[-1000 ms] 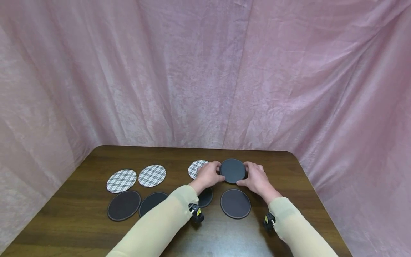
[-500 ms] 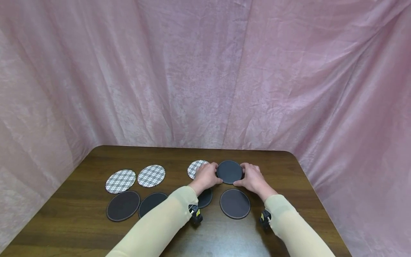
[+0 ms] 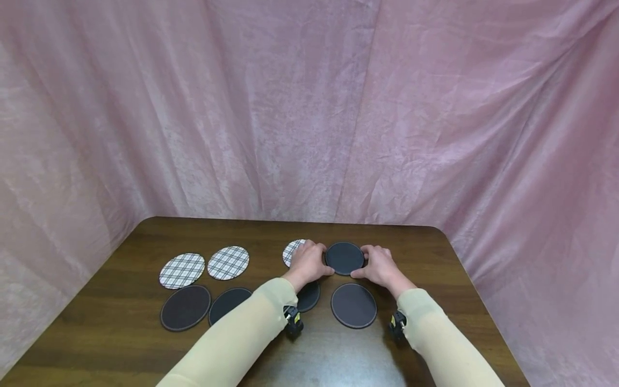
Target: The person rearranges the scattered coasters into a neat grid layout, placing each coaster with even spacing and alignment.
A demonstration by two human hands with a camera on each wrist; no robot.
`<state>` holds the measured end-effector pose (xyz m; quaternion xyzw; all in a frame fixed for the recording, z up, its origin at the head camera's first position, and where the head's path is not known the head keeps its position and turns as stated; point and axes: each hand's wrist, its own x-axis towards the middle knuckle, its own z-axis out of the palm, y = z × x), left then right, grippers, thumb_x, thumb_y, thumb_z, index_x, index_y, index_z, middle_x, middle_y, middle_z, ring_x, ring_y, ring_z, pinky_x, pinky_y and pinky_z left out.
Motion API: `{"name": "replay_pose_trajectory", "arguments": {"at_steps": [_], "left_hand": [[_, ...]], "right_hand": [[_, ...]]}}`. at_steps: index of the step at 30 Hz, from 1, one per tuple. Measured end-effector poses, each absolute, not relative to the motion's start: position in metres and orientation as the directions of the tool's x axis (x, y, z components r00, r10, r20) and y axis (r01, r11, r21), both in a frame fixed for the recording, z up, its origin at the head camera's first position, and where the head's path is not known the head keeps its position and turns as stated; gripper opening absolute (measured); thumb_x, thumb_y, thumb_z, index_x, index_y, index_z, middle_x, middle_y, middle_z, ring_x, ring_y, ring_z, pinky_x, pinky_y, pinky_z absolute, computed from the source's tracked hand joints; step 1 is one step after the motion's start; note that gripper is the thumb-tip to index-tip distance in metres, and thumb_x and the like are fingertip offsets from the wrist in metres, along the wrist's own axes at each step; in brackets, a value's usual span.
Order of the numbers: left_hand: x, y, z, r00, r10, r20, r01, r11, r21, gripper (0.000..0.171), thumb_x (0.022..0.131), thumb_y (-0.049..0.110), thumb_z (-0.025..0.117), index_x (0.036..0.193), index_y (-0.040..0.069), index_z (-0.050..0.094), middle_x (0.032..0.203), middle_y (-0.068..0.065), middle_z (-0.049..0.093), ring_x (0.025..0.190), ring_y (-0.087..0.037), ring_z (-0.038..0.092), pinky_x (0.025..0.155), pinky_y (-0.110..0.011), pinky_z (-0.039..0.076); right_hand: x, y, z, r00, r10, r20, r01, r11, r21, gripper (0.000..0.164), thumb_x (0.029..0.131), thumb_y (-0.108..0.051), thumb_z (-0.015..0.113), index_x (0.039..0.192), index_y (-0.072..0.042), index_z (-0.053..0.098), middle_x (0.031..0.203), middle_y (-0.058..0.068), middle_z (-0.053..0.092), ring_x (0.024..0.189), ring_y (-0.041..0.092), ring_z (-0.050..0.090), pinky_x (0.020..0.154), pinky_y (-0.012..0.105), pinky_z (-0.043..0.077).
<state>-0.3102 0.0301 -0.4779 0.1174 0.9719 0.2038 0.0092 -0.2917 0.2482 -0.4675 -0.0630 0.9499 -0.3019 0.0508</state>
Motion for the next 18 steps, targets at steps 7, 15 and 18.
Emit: {"name": "replay_pose_trajectory", "arguments": {"at_steps": [7, 15, 18], "left_hand": [[-0.310, 0.025, -0.472, -0.967, 0.255, 0.008, 0.239, 0.895, 0.377, 0.063, 0.087, 0.043, 0.096, 0.137, 0.010, 0.075, 0.130, -0.013, 0.068, 0.121, -0.033, 0.060, 0.106, -0.056, 0.044], [-0.315, 0.018, -0.468, -0.962, 0.270, 0.027, 0.260, 0.888, 0.379, 0.063, 0.089, 0.039, 0.095, 0.140, 0.009, 0.074, 0.130, -0.011, 0.074, 0.120, -0.030, 0.068, 0.102, -0.048, 0.046], [-0.315, 0.017, -0.468, -0.962, 0.271, 0.026, 0.261, 0.889, 0.377, 0.062, 0.089, 0.038, 0.095, 0.139, 0.008, 0.074, 0.129, -0.011, 0.074, 0.119, -0.032, 0.068, 0.100, -0.049, 0.047]], "right_hand": [[-0.294, 0.242, -0.467, -0.984, -0.159, -0.080, -0.087, 0.823, -0.562, 0.081, 0.085, -0.025, 0.098, 0.145, 0.013, 0.060, 0.130, 0.027, 0.069, 0.134, 0.054, 0.045, 0.114, 0.063, 0.041], [-0.297, 0.235, -0.465, -0.984, -0.157, -0.090, -0.086, 0.846, -0.526, 0.081, 0.086, -0.028, 0.098, 0.146, 0.012, 0.061, 0.132, 0.027, 0.067, 0.135, 0.053, 0.045, 0.113, 0.061, 0.044], [-0.299, 0.234, -0.466, -0.982, -0.154, -0.105, -0.078, 0.851, -0.519, 0.082, 0.087, -0.029, 0.097, 0.147, 0.011, 0.060, 0.134, 0.026, 0.066, 0.136, 0.052, 0.045, 0.112, 0.061, 0.045]]}}
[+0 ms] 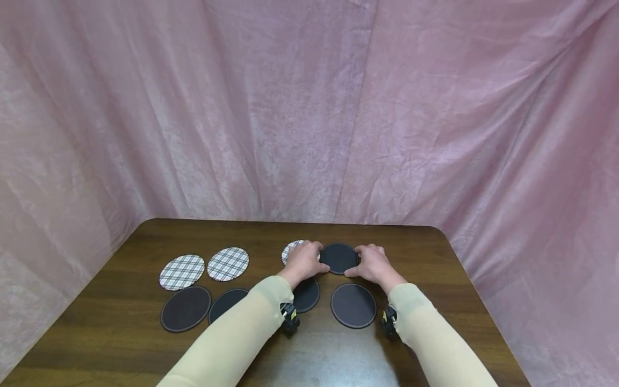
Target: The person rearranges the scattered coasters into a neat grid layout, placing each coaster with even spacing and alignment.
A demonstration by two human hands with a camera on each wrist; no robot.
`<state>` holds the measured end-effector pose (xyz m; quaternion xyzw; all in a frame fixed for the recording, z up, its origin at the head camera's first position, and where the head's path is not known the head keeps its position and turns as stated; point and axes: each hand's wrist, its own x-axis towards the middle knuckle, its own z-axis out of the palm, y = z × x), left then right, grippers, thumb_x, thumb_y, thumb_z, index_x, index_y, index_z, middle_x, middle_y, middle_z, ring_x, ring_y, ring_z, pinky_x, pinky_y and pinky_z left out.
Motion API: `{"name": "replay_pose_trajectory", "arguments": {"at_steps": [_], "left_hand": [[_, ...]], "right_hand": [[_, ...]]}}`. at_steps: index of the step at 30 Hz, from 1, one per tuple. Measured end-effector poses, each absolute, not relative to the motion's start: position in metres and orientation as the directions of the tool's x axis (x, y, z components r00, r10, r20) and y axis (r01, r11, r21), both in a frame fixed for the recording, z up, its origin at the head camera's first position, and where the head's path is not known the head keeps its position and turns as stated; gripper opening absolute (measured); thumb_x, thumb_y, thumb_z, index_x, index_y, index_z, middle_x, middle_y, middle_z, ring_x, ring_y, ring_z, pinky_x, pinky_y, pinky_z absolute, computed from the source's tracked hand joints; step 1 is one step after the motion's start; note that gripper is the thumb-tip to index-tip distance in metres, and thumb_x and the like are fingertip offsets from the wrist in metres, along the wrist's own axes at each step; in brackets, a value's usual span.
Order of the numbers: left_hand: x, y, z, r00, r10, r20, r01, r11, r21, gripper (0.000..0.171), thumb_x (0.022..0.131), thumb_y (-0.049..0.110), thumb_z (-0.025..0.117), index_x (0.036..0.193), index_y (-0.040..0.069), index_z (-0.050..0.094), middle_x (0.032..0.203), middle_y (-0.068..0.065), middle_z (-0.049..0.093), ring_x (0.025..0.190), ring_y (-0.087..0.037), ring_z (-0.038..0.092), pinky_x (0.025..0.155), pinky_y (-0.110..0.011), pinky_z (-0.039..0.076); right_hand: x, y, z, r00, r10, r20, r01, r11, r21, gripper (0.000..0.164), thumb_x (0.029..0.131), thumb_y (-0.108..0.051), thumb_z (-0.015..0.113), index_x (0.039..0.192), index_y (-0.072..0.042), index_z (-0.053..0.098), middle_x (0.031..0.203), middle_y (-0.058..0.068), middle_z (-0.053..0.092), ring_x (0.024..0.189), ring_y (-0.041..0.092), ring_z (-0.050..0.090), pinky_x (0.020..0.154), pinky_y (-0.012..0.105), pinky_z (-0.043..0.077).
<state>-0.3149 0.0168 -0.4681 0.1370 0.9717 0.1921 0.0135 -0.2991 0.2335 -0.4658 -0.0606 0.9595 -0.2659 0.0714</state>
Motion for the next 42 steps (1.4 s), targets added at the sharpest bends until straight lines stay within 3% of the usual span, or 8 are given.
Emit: {"name": "replay_pose_trajectory", "arguments": {"at_steps": [8, 19, 35, 42], "left_hand": [[-0.316, 0.019, -0.475, -0.964, 0.265, 0.004, 0.248, 0.895, 0.372, 0.059, 0.094, 0.037, 0.091, 0.142, 0.008, 0.073, 0.135, -0.014, 0.071, 0.125, -0.034, 0.066, 0.106, -0.052, 0.046], [-0.314, 0.020, -0.472, -0.970, 0.242, 0.026, 0.236, 0.907, 0.349, 0.058, 0.092, 0.041, 0.092, 0.138, 0.009, 0.075, 0.130, -0.013, 0.072, 0.119, -0.032, 0.066, 0.101, -0.051, 0.047], [-0.316, 0.022, -0.474, -0.972, 0.235, -0.006, 0.219, 0.918, 0.332, 0.059, 0.094, 0.043, 0.090, 0.138, 0.009, 0.073, 0.133, -0.013, 0.070, 0.123, -0.033, 0.064, 0.105, -0.053, 0.045], [-0.316, 0.017, -0.471, -0.964, 0.264, 0.024, 0.257, 0.905, 0.340, 0.058, 0.094, 0.044, 0.089, 0.137, 0.009, 0.074, 0.129, -0.013, 0.071, 0.122, -0.034, 0.065, 0.106, -0.054, 0.046]], "right_hand": [[-0.302, 0.232, -0.466, -0.983, -0.148, -0.112, -0.070, 0.854, -0.515, 0.080, 0.087, -0.027, 0.097, 0.149, 0.010, 0.060, 0.137, 0.027, 0.064, 0.137, 0.050, 0.045, 0.113, 0.060, 0.045], [-0.307, 0.231, -0.466, -0.982, -0.166, -0.094, -0.096, 0.854, -0.512, 0.079, 0.089, -0.024, 0.096, 0.151, 0.010, 0.059, 0.140, 0.029, 0.061, 0.138, 0.050, 0.046, 0.115, 0.060, 0.044], [-0.304, 0.232, -0.468, -0.980, -0.168, -0.105, -0.090, 0.851, -0.517, 0.079, 0.092, -0.023, 0.094, 0.153, 0.010, 0.057, 0.143, 0.029, 0.059, 0.137, 0.049, 0.047, 0.115, 0.060, 0.044], [-0.295, 0.238, -0.466, -0.981, -0.187, -0.054, -0.128, 0.827, -0.547, 0.078, 0.094, -0.025, 0.091, 0.154, 0.009, 0.056, 0.147, 0.031, 0.056, 0.140, 0.052, 0.044, 0.116, 0.065, 0.042]]}}
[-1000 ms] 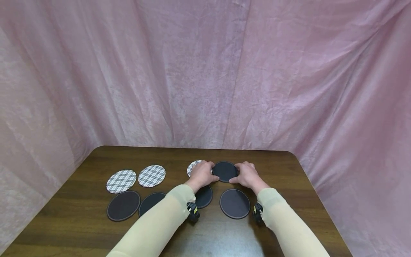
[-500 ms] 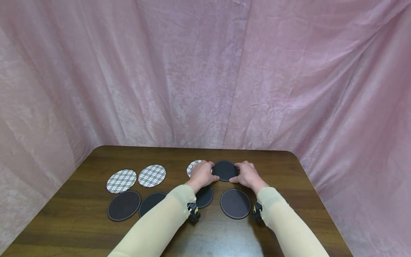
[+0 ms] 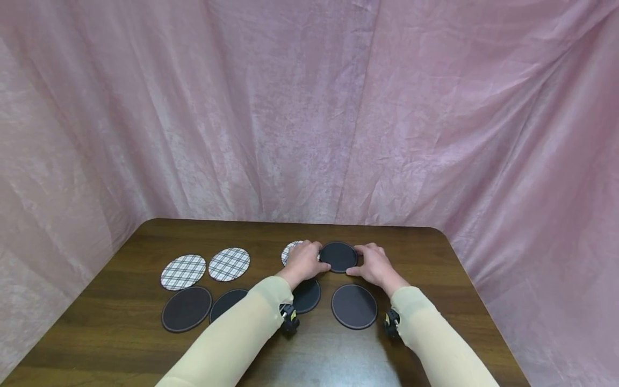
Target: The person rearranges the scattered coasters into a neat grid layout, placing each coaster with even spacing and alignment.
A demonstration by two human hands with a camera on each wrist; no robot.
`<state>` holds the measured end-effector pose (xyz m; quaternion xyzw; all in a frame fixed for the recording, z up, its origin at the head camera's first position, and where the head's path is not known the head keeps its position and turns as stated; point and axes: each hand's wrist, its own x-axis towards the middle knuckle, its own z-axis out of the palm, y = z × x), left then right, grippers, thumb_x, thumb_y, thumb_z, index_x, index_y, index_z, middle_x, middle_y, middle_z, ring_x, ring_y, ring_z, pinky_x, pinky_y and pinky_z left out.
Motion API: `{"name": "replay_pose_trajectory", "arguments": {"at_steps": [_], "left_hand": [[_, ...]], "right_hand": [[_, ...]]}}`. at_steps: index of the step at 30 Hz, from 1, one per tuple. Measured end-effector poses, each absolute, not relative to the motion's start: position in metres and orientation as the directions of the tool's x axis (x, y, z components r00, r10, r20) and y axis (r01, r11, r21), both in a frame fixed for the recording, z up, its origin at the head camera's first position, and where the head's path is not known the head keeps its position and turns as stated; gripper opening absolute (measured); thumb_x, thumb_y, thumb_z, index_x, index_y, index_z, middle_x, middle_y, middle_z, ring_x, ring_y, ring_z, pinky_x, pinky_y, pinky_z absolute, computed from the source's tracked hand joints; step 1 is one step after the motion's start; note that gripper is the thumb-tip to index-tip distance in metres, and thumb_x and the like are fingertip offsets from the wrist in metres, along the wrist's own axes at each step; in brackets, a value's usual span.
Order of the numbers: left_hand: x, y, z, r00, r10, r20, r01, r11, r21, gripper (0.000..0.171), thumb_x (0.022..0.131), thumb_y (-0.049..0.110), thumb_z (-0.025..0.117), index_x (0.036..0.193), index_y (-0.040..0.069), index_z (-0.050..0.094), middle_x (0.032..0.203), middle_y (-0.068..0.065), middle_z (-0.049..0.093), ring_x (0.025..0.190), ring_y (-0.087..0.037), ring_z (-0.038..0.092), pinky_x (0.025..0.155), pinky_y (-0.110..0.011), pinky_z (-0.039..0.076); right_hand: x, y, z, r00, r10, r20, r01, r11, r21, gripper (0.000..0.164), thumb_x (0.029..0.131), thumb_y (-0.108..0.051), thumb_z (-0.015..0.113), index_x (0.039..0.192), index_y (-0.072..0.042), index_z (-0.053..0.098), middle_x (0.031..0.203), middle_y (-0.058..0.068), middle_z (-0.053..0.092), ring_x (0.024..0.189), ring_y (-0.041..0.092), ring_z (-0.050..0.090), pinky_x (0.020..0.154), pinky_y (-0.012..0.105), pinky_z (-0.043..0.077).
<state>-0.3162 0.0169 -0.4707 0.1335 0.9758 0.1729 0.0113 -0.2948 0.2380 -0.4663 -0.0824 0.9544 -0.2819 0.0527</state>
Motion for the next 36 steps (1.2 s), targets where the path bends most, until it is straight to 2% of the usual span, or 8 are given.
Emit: {"name": "replay_pose_trajectory", "arguments": {"at_steps": [3, 7, 17, 21, 28, 36], "left_hand": [[-0.311, 0.010, -0.467, -0.956, 0.283, 0.074, 0.291, 0.891, 0.349, 0.055, 0.093, 0.043, 0.090, 0.134, 0.009, 0.076, 0.124, -0.012, 0.072, 0.120, -0.033, 0.065, 0.105, -0.054, 0.047], [-0.302, 0.001, -0.460, -0.946, 0.304, 0.115, 0.325, 0.874, 0.362, 0.054, 0.093, 0.042, 0.090, 0.133, 0.010, 0.076, 0.126, -0.011, 0.070, 0.122, -0.034, 0.063, 0.108, -0.057, 0.045], [-0.277, -0.011, -0.449, -0.929, 0.355, 0.102, 0.366, 0.853, 0.372, 0.068, 0.099, 0.050, 0.081, 0.152, 0.011, 0.065, 0.152, -0.013, 0.061, 0.144, -0.036, 0.052, 0.120, -0.064, 0.038], [-0.266, -0.015, -0.448, -0.915, 0.389, 0.107, 0.400, 0.844, 0.357, 0.072, 0.100, 0.052, 0.080, 0.155, 0.010, 0.063, 0.155, -0.014, 0.060, 0.146, -0.036, 0.052, 0.118, -0.063, 0.040], [-0.246, -0.018, -0.445, -0.894, 0.436, 0.103, 0.442, 0.819, 0.366, 0.078, 0.100, 0.054, 0.080, 0.160, 0.009, 0.057, 0.160, -0.013, 0.057, 0.152, -0.032, 0.047, 0.122, -0.061, 0.036], [-0.222, -0.018, -0.451, -0.866, 0.491, 0.101, 0.493, 0.798, 0.347, 0.084, 0.097, 0.055, 0.084, 0.160, 0.008, 0.056, 0.159, -0.013, 0.056, 0.151, -0.031, 0.048, 0.120, -0.057, 0.038]], "right_hand": [[-0.286, 0.243, -0.464, -0.981, -0.193, -0.022, -0.150, 0.827, -0.542, 0.080, 0.096, -0.029, 0.089, 0.156, 0.009, 0.053, 0.151, 0.033, 0.052, 0.142, 0.054, 0.043, 0.115, 0.068, 0.041], [-0.273, 0.248, -0.460, -0.973, -0.228, 0.017, -0.202, 0.824, -0.530, 0.084, 0.099, -0.035, 0.086, 0.158, 0.011, 0.048, 0.156, 0.036, 0.050, 0.147, 0.058, 0.039, 0.117, 0.071, 0.038], [-0.235, 0.252, -0.453, -0.956, -0.283, 0.073, -0.283, 0.839, -0.465, 0.094, 0.097, -0.043, 0.087, 0.161, 0.011, 0.044, 0.161, 0.039, 0.045, 0.153, 0.062, 0.033, 0.118, 0.076, 0.034], [-0.223, 0.253, -0.452, -0.954, -0.289, 0.076, -0.292, 0.845, -0.447, 0.097, 0.095, -0.046, 0.089, 0.161, 0.010, 0.045, 0.162, 0.039, 0.044, 0.153, 0.062, 0.034, 0.117, 0.078, 0.034], [-0.203, 0.258, -0.452, -0.951, -0.296, 0.090, -0.305, 0.843, -0.442, 0.098, 0.091, -0.044, 0.092, 0.160, 0.009, 0.047, 0.160, 0.037, 0.048, 0.152, 0.060, 0.036, 0.116, 0.078, 0.034], [-0.186, 0.262, -0.453, -0.946, -0.312, 0.086, -0.318, 0.846, -0.427, 0.100, 0.088, -0.046, 0.094, 0.159, 0.008, 0.049, 0.159, 0.036, 0.049, 0.151, 0.059, 0.038, 0.116, 0.078, 0.034]]}}
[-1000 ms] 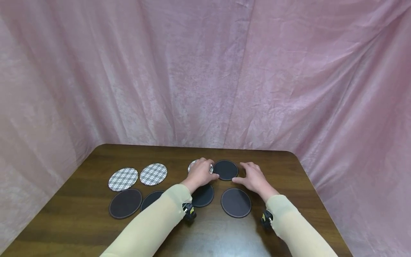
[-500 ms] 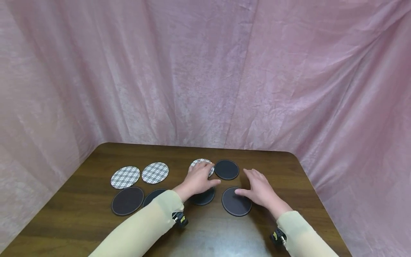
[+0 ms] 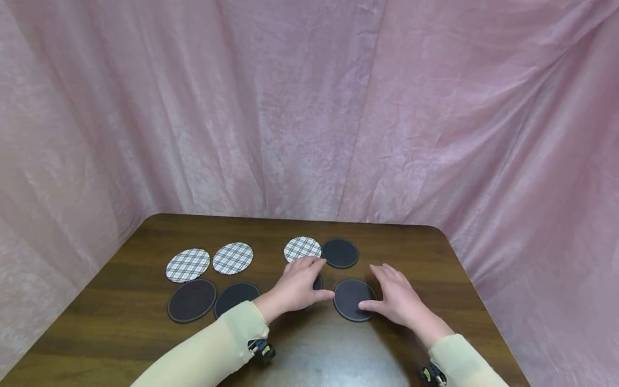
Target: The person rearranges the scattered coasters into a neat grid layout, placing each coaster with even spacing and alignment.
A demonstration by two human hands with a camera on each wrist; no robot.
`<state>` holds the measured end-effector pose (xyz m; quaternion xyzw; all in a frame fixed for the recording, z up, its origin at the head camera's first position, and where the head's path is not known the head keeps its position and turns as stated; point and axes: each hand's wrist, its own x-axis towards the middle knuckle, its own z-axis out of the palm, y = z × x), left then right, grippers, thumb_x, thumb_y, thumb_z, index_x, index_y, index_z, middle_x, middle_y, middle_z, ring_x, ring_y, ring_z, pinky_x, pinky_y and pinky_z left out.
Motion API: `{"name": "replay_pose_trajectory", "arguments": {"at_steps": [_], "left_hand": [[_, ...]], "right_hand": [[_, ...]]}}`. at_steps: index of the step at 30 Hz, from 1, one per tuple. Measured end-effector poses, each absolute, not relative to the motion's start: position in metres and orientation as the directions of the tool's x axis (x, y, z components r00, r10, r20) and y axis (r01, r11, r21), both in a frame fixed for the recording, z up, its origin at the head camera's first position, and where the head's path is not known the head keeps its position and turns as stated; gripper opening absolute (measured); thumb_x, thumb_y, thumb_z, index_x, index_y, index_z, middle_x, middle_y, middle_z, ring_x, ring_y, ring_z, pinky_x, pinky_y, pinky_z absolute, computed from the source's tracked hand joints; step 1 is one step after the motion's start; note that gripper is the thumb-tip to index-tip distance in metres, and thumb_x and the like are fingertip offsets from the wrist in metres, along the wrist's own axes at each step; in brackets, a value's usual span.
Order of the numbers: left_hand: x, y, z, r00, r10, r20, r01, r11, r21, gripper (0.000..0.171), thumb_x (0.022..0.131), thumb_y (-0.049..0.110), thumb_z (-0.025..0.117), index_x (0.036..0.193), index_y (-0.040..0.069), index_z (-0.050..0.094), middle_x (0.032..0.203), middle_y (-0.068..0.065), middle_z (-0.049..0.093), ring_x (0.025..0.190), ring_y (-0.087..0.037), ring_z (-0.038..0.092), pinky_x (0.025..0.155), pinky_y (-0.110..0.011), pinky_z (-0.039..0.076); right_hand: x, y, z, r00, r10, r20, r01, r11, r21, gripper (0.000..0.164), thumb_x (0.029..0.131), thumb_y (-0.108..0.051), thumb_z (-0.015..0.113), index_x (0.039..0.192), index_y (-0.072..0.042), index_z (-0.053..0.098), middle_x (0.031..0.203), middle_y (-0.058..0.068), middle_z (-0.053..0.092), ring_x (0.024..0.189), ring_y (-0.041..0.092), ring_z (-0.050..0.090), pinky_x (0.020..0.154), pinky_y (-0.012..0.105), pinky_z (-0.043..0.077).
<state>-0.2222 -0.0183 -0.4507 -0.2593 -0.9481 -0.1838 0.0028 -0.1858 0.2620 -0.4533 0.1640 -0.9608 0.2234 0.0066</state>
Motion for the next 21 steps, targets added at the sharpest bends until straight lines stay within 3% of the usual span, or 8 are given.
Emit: {"name": "replay_pose_trajectory", "arguments": {"at_steps": [11, 21], "left_hand": [[-0.201, -0.010, -0.454, -0.823, 0.557, 0.111, 0.564, 0.780, 0.271, 0.087, 0.091, 0.060, 0.087, 0.156, 0.009, 0.060, 0.147, -0.009, 0.058, 0.140, -0.027, 0.051, 0.121, -0.048, 0.039], [-0.195, -0.002, -0.461, -0.814, 0.572, 0.104, 0.578, 0.774, 0.259, 0.085, 0.086, 0.063, 0.091, 0.148, 0.010, 0.066, 0.134, -0.006, 0.060, 0.128, -0.024, 0.054, 0.116, -0.044, 0.041]], "right_hand": [[-0.167, 0.267, -0.458, -0.944, -0.328, 0.027, -0.310, 0.860, -0.405, 0.109, 0.078, -0.051, 0.100, 0.157, 0.007, 0.052, 0.158, 0.039, 0.048, 0.149, 0.062, 0.040, 0.111, 0.078, 0.039], [-0.162, 0.263, -0.465, -0.934, -0.355, 0.047, -0.343, 0.852, -0.395, 0.104, 0.075, -0.048, 0.103, 0.150, 0.009, 0.058, 0.151, 0.036, 0.054, 0.145, 0.061, 0.045, 0.110, 0.075, 0.043]]}}
